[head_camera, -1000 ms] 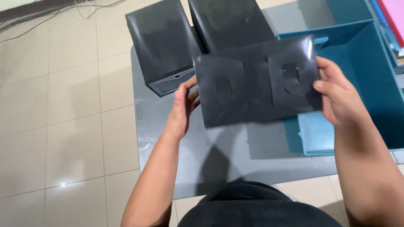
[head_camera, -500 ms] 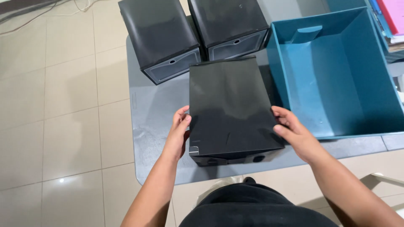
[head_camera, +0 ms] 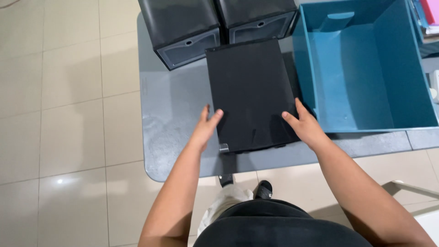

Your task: The person removes folders and files from a blue plastic storage bin and places them on the table. They then pick up a stapler, a roll of tape, and small metal fasteners from the bin, placing them on the table. Finally, the person picks up several black plastic storage boxes and stacks them on the table.

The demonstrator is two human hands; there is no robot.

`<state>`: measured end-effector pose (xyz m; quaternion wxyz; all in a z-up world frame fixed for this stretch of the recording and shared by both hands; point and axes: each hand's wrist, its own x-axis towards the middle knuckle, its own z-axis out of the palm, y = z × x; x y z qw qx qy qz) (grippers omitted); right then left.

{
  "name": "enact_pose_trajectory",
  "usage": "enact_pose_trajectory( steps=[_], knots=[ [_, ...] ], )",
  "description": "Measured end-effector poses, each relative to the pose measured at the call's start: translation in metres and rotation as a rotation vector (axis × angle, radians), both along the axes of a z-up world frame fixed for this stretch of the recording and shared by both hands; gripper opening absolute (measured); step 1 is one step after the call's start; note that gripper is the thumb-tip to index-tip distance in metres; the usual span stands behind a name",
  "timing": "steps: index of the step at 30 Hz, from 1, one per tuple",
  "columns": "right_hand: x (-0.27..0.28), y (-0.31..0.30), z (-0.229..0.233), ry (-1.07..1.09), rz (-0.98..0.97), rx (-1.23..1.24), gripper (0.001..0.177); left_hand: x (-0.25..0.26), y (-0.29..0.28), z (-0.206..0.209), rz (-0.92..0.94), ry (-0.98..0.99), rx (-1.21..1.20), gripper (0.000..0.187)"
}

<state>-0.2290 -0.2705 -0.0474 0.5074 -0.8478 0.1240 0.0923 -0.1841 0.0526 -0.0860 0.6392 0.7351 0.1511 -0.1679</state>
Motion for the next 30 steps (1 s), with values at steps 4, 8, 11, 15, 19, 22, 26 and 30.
enact_pose_trajectory(
  steps=[4,8,11,15,19,22,26,30],
  knots=[
    [0.002,0.022,-0.005,0.081,-0.006,0.032,0.071,-0.005,0.009,0.013,-0.195,-0.214,-0.041,0.07],
    [-0.01,0.057,-0.015,0.117,0.053,0.003,0.071,-0.022,0.06,0.017,-0.202,-0.16,0.003,0.07],
    [-0.003,0.091,0.005,0.177,0.132,-0.037,0.072,-0.031,0.101,0.021,-0.146,-0.048,-0.03,0.071],
    [0.021,0.121,0.011,0.261,0.266,-0.081,0.069,-0.043,0.143,0.026,-0.097,-0.067,-0.084,0.072],
    [0.028,0.146,0.018,0.26,0.359,-0.105,0.064,-0.048,0.175,0.036,-0.082,-0.047,-0.025,0.073],
    [0.051,0.152,0.03,0.277,0.486,-0.178,0.055,-0.035,0.206,0.026,-0.072,0.042,0.021,0.077],
    [0.116,0.152,0.044,0.227,0.411,-0.253,0.05,0.021,0.224,0.04,-0.072,-0.339,0.393,0.07],
    [0.202,0.159,0.043,0.055,0.174,-0.148,0.062,0.131,0.205,0.054,-0.015,-0.386,0.206,0.069]
  ],
)
